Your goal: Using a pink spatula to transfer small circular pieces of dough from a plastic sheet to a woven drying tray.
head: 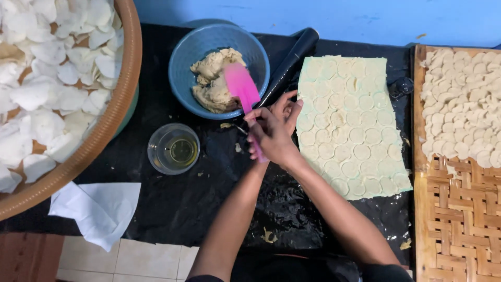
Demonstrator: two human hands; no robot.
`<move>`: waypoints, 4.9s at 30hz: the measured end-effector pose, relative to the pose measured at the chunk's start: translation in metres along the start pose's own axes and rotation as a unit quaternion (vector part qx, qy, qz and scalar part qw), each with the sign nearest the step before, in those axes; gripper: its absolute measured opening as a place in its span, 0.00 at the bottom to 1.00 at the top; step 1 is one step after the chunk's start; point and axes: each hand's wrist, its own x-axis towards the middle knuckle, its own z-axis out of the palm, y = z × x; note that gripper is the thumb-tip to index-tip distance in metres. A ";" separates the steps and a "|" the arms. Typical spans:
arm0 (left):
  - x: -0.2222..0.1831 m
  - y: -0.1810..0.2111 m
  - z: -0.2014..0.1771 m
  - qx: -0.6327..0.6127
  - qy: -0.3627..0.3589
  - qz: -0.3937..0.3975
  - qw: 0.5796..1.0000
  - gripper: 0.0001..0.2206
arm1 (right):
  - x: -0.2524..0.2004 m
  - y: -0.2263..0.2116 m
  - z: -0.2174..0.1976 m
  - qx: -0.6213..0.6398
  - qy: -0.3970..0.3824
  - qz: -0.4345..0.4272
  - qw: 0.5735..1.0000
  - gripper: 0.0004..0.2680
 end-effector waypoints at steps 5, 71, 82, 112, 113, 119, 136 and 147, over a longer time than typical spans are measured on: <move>0.007 -0.004 -0.007 0.044 -0.035 -0.013 0.998 0.14 | -0.043 -0.023 0.003 0.071 -0.017 0.224 0.972 0.07; 0.012 0.028 0.011 0.068 -0.071 -0.023 0.995 0.19 | -0.093 0.001 -0.178 -0.531 0.222 0.103 0.811 0.11; 0.015 0.028 0.009 0.098 -0.073 -0.021 0.992 0.21 | -0.096 -0.013 -0.172 -0.519 0.231 0.098 0.817 0.11; 0.015 0.014 0.006 -0.073 -0.079 -0.097 0.989 0.18 | -0.093 0.005 -0.203 -0.146 0.153 0.315 0.925 0.15; 0.016 0.016 0.007 -0.058 -0.080 -0.092 0.991 0.16 | -0.096 0.006 -0.204 -0.118 0.156 0.312 0.930 0.15; 0.017 -0.028 -0.001 -0.092 -0.129 -0.145 0.977 0.13 | -0.140 0.005 -0.216 -0.069 0.188 0.286 0.937 0.13; -0.034 0.098 0.030 -0.222 0.007 -0.317 0.922 0.20 | -0.365 -0.007 -0.391 -0.301 0.506 0.286 0.756 0.14; -0.047 0.113 0.080 -0.182 -0.004 -0.292 0.939 0.21 | -0.285 0.010 -0.565 -0.405 0.493 0.216 0.739 0.12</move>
